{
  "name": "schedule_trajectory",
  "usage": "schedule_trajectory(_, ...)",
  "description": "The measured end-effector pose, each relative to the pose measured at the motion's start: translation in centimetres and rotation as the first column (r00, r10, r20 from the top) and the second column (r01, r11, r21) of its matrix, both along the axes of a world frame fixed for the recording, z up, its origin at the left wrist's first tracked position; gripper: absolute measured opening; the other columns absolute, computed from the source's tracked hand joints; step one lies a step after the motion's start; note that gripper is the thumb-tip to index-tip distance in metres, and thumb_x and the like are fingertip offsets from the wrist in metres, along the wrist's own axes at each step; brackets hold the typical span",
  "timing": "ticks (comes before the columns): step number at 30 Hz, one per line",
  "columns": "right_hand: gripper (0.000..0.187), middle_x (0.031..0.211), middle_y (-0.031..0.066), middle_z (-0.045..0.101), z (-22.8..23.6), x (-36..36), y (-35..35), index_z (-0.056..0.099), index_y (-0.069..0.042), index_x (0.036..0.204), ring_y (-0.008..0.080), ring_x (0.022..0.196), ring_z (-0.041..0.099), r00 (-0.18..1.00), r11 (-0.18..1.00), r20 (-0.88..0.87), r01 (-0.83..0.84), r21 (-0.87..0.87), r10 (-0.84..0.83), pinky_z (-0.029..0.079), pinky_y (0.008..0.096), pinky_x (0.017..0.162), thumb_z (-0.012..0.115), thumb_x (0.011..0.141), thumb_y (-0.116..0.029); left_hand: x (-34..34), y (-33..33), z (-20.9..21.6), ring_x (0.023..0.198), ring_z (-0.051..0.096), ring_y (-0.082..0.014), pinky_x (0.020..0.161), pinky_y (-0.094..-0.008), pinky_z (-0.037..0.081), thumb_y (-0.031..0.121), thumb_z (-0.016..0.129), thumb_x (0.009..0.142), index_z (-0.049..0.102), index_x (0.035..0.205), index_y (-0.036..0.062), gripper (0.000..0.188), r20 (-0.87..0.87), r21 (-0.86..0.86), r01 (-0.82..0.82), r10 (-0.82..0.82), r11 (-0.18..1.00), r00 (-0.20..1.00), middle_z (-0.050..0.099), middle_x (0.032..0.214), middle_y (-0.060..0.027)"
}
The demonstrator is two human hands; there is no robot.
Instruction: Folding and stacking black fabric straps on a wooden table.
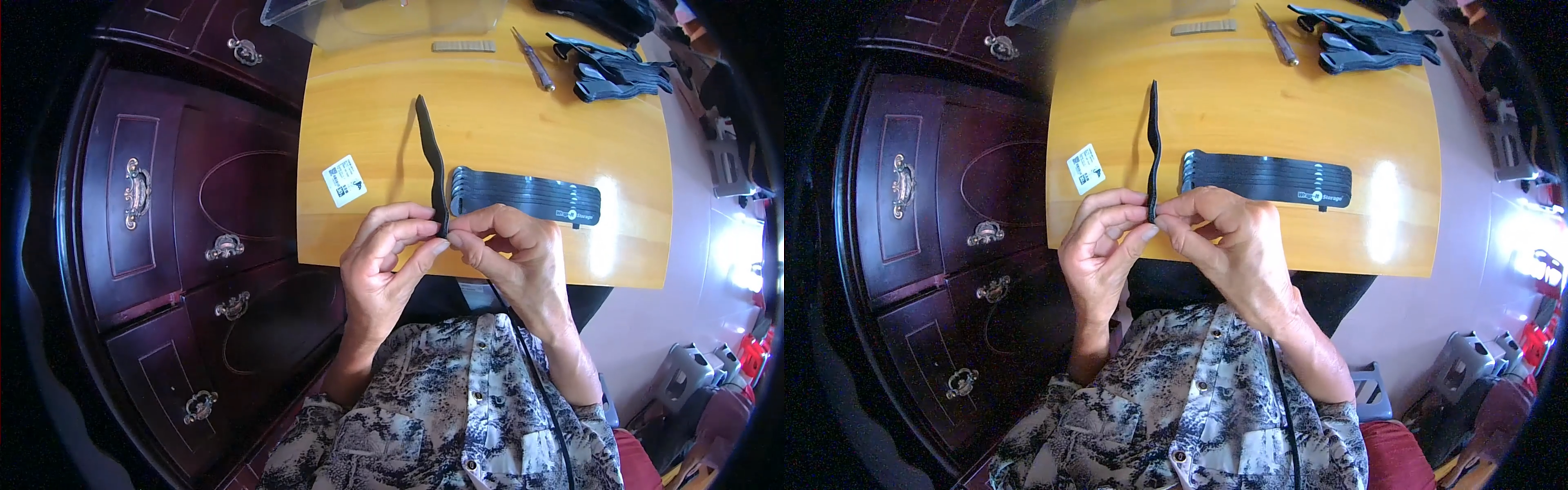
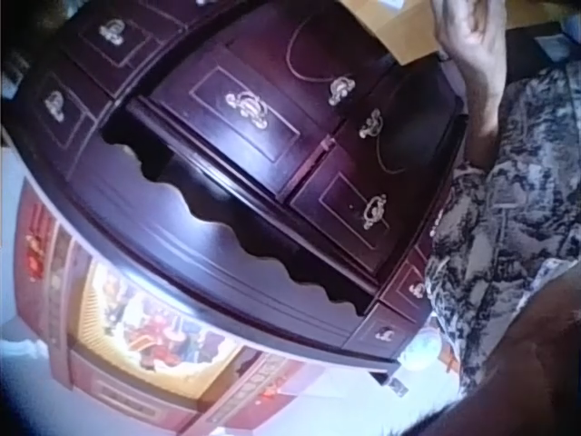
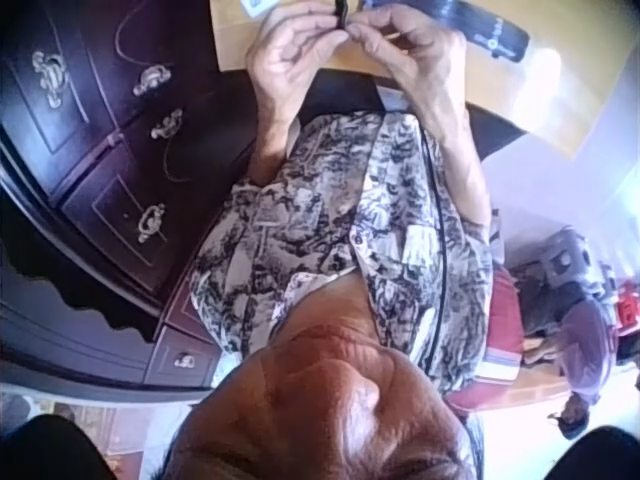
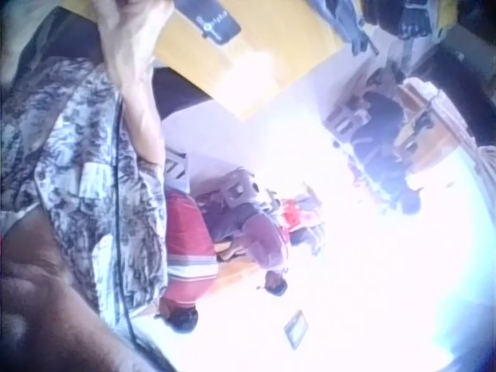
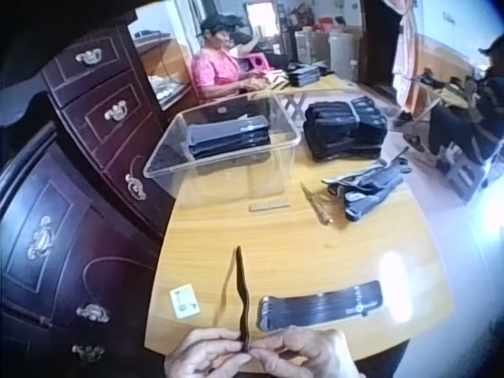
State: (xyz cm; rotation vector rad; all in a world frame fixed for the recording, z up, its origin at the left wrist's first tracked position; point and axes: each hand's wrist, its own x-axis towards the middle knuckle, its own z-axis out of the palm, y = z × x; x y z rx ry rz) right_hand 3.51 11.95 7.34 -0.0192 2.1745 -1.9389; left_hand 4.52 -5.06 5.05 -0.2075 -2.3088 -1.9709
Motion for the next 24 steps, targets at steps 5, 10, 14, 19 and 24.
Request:
schedule_trajectory(5, 0.014, 0.083, 0.0089, 0.068, 0.0, -0.1, 0.2, 0.067, 0.003, 0.095, 0.0116, 0.074, 0.066, 0.998, 0.998, 0.06, -0.002, -0.058, 0.006, 0.054, 0.0248, 0.066, 0.067, 0.083, -0.005, -0.1, 0.1, -0.3, 0.089, 0.06, -0.0113, 0.068, -0.0201, 0.05, -0.005, 0.072, 0.077, 0.064, 0.096, -0.0031, 0.021, -0.008, -0.018, 0.008, -0.008, 1.0, 1.0, 0.058, 0.106, -0.0099)
schedule_trajectory(10, 0.013, 0.082, 0.0088, 0.068, -1.1, 0.1, -0.2, 0.065, 0.003, 0.092, 0.0105, 0.074, 0.065, 1.0, 0.997, -0.018, 0.014, -0.071, -0.015, 0.054, 0.0243, 0.067, 0.066, 0.081, -0.003, 0.1, 0.3, 0.0, 0.09, 0.061, -0.012, 0.07, -0.0209, 0.051, -0.007, 0.07, 0.077, 0.064, 0.096, -0.0036, 0.02, 0.001, -0.082, 0.0, 0.0, 0.997, 1.0, 0.059, 0.106, -0.0095)
schedule_trajectory(14, 0.01, 0.08, 0.0084, 0.068, -1.2, -0.2, -0.3, 0.064, 0.003, 0.088, 0.0098, 0.073, 0.065, 1.0, 0.996, -0.022, 0.01, -0.089, -0.012, 0.054, 0.0238, 0.066, 0.067, 0.08, -0.003, 0.1, 0.5, 0.0, 0.09, 0.062, -0.014, 0.074, -0.0234, 0.052, -0.009, 0.068, 0.077, 0.063, 0.095, -0.003, 0.02, -0.055, -0.077, -0.021, 0.017, 0.997, 0.998, 0.06, 0.104, -0.0098)
schedule_trajectory(19, 0.007, 0.073, 0.0062, 0.065, -1.4, -0.6, -0.8, 0.062, 0.003, 0.08, 0.0071, 0.068, 0.062, 0.998, 0.991, 0.055, 0.01, -0.133, -0.003, 0.052, 0.0231, 0.062, 0.067, 0.077, -0.002, 0.2, 0.2, -0.7, 0.089, 0.063, -0.0163, 0.076, -0.0256, 0.053, -0.009, 0.069, 0.074, 0.061, 0.093, -0.0026, 0.022, -0.122, -0.238, -0.038, 0.009, 0.97, 0.992, 0.061, 0.101, -0.0109)
schedule_trajectory(24, 0.008, 0.067, 0.003, 0.06, -3.0, -1.0, -1.7, 0.059, 0.002, 0.074, 0.0036, 0.062, 0.055, 0.993, 0.99, 0.118, 0.027, -0.138, -0.01, 0.047, 0.0216, 0.056, 0.066, 0.074, -0.001, 0.4, 0.2, -1.6, 0.089, 0.063, -0.0162, 0.076, -0.0261, 0.053, -0.009, 0.068, 0.073, 0.06, 0.094, -0.0025, 0.023, -0.097, -0.204, -0.073, 0.054, 0.976, 0.994, 0.061, 0.101, -0.011)
